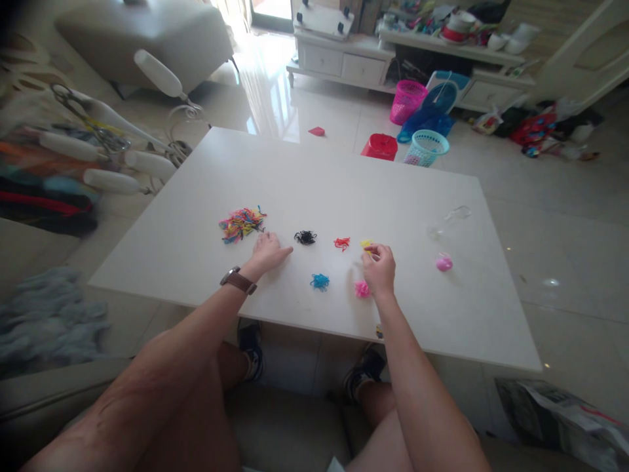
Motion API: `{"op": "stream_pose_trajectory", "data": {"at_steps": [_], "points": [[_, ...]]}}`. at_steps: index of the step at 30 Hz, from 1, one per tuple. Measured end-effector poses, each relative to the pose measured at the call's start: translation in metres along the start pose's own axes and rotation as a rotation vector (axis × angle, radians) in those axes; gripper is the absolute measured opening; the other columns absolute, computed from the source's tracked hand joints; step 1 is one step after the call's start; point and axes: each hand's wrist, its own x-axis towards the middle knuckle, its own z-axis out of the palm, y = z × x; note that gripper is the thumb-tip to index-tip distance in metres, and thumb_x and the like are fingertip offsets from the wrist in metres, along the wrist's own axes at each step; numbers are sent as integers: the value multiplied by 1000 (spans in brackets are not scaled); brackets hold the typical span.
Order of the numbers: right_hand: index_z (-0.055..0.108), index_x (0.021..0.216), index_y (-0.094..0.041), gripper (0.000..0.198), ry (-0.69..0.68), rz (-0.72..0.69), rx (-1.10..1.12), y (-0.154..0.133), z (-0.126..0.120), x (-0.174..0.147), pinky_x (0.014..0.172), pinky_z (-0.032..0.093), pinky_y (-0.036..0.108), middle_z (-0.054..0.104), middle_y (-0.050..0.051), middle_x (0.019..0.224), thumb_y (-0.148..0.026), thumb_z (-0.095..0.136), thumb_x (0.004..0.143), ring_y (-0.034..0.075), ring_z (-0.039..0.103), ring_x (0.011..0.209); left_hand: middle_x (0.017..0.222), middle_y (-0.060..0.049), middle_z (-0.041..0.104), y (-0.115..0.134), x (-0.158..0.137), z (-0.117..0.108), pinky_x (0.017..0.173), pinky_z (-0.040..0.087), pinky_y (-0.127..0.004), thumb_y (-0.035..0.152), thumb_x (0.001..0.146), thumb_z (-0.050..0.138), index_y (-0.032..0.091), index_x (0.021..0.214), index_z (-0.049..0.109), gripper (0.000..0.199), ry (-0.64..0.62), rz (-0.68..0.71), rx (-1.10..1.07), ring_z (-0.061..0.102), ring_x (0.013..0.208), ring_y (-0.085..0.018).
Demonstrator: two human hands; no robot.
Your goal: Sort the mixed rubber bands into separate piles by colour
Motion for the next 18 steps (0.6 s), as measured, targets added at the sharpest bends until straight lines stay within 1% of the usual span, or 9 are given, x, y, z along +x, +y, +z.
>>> {"op": "stream_pose_trajectory", "data": {"at_steps": [3,8,13,18], "points": [[67,84,-19,15,-4,2,2,2,0,0,93,56,44,65,7,104,-27,61,74,22,66,95,161,-30,27,1,1,-1,122,23,-47,48,87,54,1,145,40,76,-4,-6,1,19,154,-39],[68,82,-19,15,-9,8,28,3,2,0,93,55,47,64,5,100,-28,62,72,23,66,95,160,-30,29,1,3,1,120,27,-42,48,87,55,-1,144,41,76,4,-10,18,23,153,-38],[69,81,-19,14,-21,9,27,0,2,-2,93,55,48,64,5,99,-28,62,72,24,66,95,160,-33,26,0,6,1,122,24,-41,48,88,53,-7,147,37,82,-6,5,10,21,153,-38],[69,82,-19,13,-38,0,29,-5,3,-4,94,55,48,64,5,99,-27,63,73,24,66,97,161,-32,24,0,6,0,124,22,-39,45,88,55,-8,149,34,83,12,36,-32,20,154,-36]]}}
